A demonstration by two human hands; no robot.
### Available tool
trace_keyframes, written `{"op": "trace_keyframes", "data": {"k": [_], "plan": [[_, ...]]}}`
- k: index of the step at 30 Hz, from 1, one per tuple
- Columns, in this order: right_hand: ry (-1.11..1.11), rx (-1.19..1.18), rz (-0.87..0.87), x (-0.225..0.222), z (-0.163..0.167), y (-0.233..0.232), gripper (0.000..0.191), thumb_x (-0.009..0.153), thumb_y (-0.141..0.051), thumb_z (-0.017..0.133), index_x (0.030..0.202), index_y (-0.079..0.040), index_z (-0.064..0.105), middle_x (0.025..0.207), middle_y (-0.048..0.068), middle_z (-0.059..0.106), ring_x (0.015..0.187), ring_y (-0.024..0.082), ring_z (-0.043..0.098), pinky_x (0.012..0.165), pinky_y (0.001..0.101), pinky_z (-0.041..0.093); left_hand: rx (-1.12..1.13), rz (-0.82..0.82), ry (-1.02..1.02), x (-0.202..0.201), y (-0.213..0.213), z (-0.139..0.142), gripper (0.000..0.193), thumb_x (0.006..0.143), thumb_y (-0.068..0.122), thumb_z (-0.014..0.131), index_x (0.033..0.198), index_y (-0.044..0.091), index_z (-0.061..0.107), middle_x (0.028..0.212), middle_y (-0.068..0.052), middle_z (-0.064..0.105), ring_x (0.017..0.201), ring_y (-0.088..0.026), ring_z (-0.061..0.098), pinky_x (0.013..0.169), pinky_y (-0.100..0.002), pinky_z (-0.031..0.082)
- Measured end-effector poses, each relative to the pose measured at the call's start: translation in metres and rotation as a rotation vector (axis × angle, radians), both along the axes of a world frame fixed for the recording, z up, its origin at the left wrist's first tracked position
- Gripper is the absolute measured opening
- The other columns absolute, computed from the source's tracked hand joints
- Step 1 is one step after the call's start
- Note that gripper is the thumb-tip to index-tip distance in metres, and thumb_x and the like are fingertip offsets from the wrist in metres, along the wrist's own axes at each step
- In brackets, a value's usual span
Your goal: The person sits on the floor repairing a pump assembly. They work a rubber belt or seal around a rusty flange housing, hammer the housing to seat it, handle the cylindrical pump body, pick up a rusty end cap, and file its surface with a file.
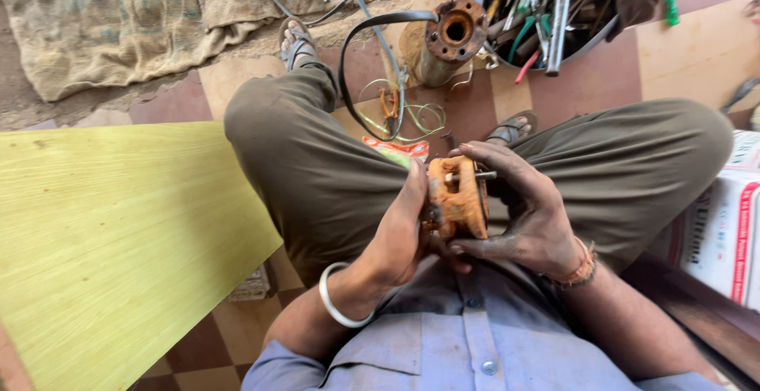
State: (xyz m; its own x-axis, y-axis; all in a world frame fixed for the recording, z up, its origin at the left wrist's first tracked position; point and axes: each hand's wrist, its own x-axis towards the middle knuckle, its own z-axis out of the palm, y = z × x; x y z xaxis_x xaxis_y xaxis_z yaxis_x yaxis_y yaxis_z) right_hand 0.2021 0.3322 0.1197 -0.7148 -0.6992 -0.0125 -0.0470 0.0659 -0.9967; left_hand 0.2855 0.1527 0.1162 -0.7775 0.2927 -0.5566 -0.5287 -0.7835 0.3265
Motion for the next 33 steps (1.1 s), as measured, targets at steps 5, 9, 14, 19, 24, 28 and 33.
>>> {"op": "trace_keyframes", "data": {"k": [5,9,14,19,24,28,33], "plan": [[-0.532,-0.387,-0.114,0.010,-0.030,0.008,0.111,0.070,-0.022,0.101,0.156,0.004,0.038,0.148,0.016,0.056,0.139,0.026,0.057,0.119,0.0410,0.048,-0.517,-0.271,0.204,0.008,-0.019,0.026,0.073,0.103,0.058,0.035,0.149,0.001,0.035,0.105,-0.014,0.064,0.078,-0.018,0.071,0.060,-0.031,0.062],[-0.562,-0.366,-0.165,0.019,-0.037,0.013,0.117,0.066,-0.030,0.102,0.157,0.006,0.037,0.145,0.017,0.059,0.135,0.027,0.059,0.117,0.0430,0.050,-0.656,-0.345,0.279,0.006,-0.020,0.037,0.071,0.103,0.050,0.043,0.151,0.000,0.030,0.105,-0.015,0.067,0.074,-0.017,0.071,0.060,-0.029,0.062],[-0.510,-0.365,-0.180,0.018,-0.039,0.018,0.117,0.067,-0.031,0.103,0.155,0.006,0.036,0.146,0.016,0.057,0.137,0.026,0.058,0.119,0.0425,0.049,-0.683,-0.354,0.300,0.000,-0.018,0.036,0.074,0.101,0.050,0.050,0.151,-0.001,0.034,0.106,-0.015,0.068,0.079,-0.019,0.069,0.066,-0.031,0.060],[-0.470,-0.377,-0.196,0.020,-0.036,0.020,0.118,0.068,-0.032,0.102,0.157,0.006,0.035,0.148,0.016,0.056,0.139,0.025,0.057,0.121,0.0418,0.048,-0.988,-0.274,0.629,0.002,-0.017,0.029,0.078,0.099,0.047,0.072,0.149,-0.001,0.036,0.129,-0.017,0.068,0.120,-0.026,0.071,0.101,-0.038,0.057],[-0.245,-0.221,-0.247,0.024,-0.010,0.015,0.107,0.072,-0.027,0.100,0.153,0.005,0.039,0.150,0.016,0.055,0.137,0.024,0.059,0.116,0.0396,0.053,-0.718,-0.215,0.525,0.000,-0.010,0.011,0.095,0.079,0.042,0.084,0.149,0.000,0.036,0.136,-0.018,0.058,0.121,-0.027,0.064,0.098,-0.038,0.059],[0.327,0.176,-0.244,0.022,0.017,0.006,0.093,0.066,-0.028,0.098,0.141,0.002,0.052,0.141,0.020,0.059,0.129,0.029,0.064,0.108,0.0395,0.057,-0.166,0.112,0.426,-0.001,0.014,-0.015,0.095,0.090,0.049,0.080,0.159,0.007,0.031,0.145,-0.013,0.050,0.128,-0.023,0.057,0.106,-0.039,0.053],[0.563,0.328,-0.167,0.018,0.037,-0.009,0.089,0.066,-0.033,0.096,0.137,0.003,0.056,0.136,0.023,0.062,0.124,0.036,0.067,0.104,0.0421,0.058,0.339,0.204,0.170,0.014,0.030,-0.039,0.076,0.109,0.066,0.043,0.159,0.010,0.037,0.142,-0.015,0.057,0.121,-0.029,0.064,0.096,-0.048,0.059]]}}
